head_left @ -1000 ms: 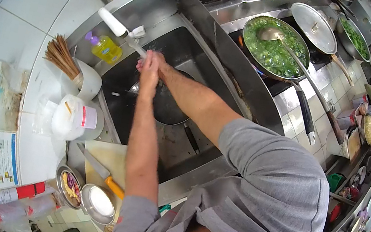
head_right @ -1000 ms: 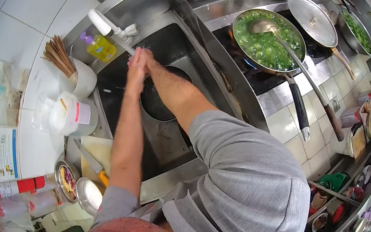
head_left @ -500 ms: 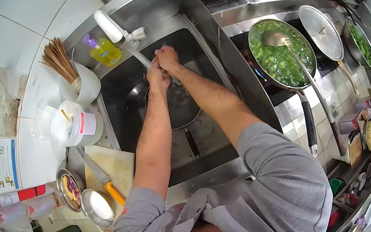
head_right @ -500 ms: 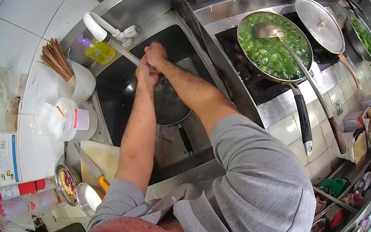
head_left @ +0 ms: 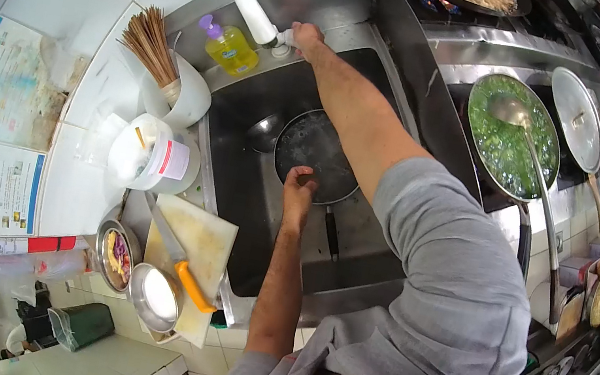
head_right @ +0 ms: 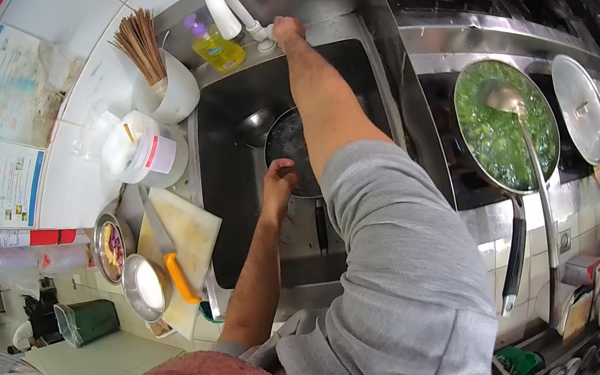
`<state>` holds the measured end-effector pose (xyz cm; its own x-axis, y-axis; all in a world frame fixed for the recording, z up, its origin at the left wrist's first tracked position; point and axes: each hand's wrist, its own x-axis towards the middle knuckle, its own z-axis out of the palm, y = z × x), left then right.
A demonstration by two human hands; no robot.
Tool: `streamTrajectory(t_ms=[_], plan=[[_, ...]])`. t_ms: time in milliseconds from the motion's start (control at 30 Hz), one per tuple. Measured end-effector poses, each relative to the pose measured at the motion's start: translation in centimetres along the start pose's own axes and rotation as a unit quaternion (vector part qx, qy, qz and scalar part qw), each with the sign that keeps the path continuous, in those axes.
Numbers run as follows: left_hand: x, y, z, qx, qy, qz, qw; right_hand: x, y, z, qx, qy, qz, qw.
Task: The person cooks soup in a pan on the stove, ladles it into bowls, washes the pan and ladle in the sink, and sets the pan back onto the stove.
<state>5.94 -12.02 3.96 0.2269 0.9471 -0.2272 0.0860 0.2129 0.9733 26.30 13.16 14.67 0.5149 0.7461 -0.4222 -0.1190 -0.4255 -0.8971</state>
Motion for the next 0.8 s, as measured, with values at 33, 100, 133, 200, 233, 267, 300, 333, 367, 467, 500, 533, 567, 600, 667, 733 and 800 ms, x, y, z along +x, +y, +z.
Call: streamTrajectory(t_ms=[33,100,133,200,233,267,300,333,367,467,500,533,567,600,667,733,800], plan=[[-1.3,1.0,0.3,0.008,0.008,-0.005,1.0,-1.1,-0.5,-0.6,0.004,0.005,0.001,1.0],[-3.1,1.5,1.0,0.016,-0.004,-0.006,1.0,-3.3,-1.8,-2.2,-0.382,-0.019,-0.211,0.899],[-3.6,1.1,0.5,0.018,-0.033,0.0,0.999,-4.4,-3.0,-2.9,-0.458,-0.056,-0.25,0.851],[-4.5,0.6,-0.4,0.059,-0.069,0.004,0.996,-10.6,-6.4,-7.1,-0.536,-0.088,-0.289,0.789],[-5.7,1.1,-0.5,0.059,-0.08,0.004,0.995,-15.7,-8.4,-10.0,-0.542,-0.085,-0.291,0.784],[-7.0,2.2,-0.7,0.054,-0.083,0.015,0.995,-18.0,-9.1,-12.7,-0.594,-0.063,-0.329,0.731],[-8.4,3.4,-0.7,0.048,-0.085,0.027,0.995,-20.1,-9.3,-15.6,-0.643,-0.04,-0.364,0.672],[-10.1,4.9,-0.6,0.064,-0.074,0.026,0.995,-22.6,-8.8,-19.4,-0.637,-0.001,-0.399,0.659],[-11.0,4.5,-1.0,0.06,-0.082,0.027,0.994,-25.6,-8.6,-23.7,-0.639,-0.016,-0.386,0.665],[-13.7,3.4,-2.0,-0.021,-0.066,0.059,0.996,-33.1,-0.5,-37.8,-0.639,0.091,-0.359,0.674],[-15.0,3.5,-1.9,-0.03,-0.069,0.06,0.995,-34.7,4.3,-42.2,-0.673,0.125,-0.283,0.672],[-16.3,3.4,-1.8,-0.03,-0.043,0.059,0.997,-39.0,7.5,-44.3,-0.688,0.13,-0.156,0.697],[-17.5,3.5,-1.6,-0.028,-0.013,0.058,0.998,-41.5,11.2,-46.6,-0.714,0.144,-0.097,0.678],[-18.7,3.4,-1.2,-0.029,-0.008,0.073,0.997,-43.2,14.2,-48.1,-0.699,0.127,0.012,0.704],[-21.3,3.8,0.2,-0.029,-0.022,0.099,0.994,-45.2,18.5,-49.7,-0.66,0.128,0.064,0.737],[-23.9,4.5,1.8,-0.026,-0.055,0.139,0.988,-43.3,23.4,-52.8,-0.597,0.123,-0.009,0.793],[-27.2,5.3,3.7,-0.044,-0.1,0.151,0.982,-43.1,25.0,-53.2,-0.536,0.127,-0.064,0.832]])
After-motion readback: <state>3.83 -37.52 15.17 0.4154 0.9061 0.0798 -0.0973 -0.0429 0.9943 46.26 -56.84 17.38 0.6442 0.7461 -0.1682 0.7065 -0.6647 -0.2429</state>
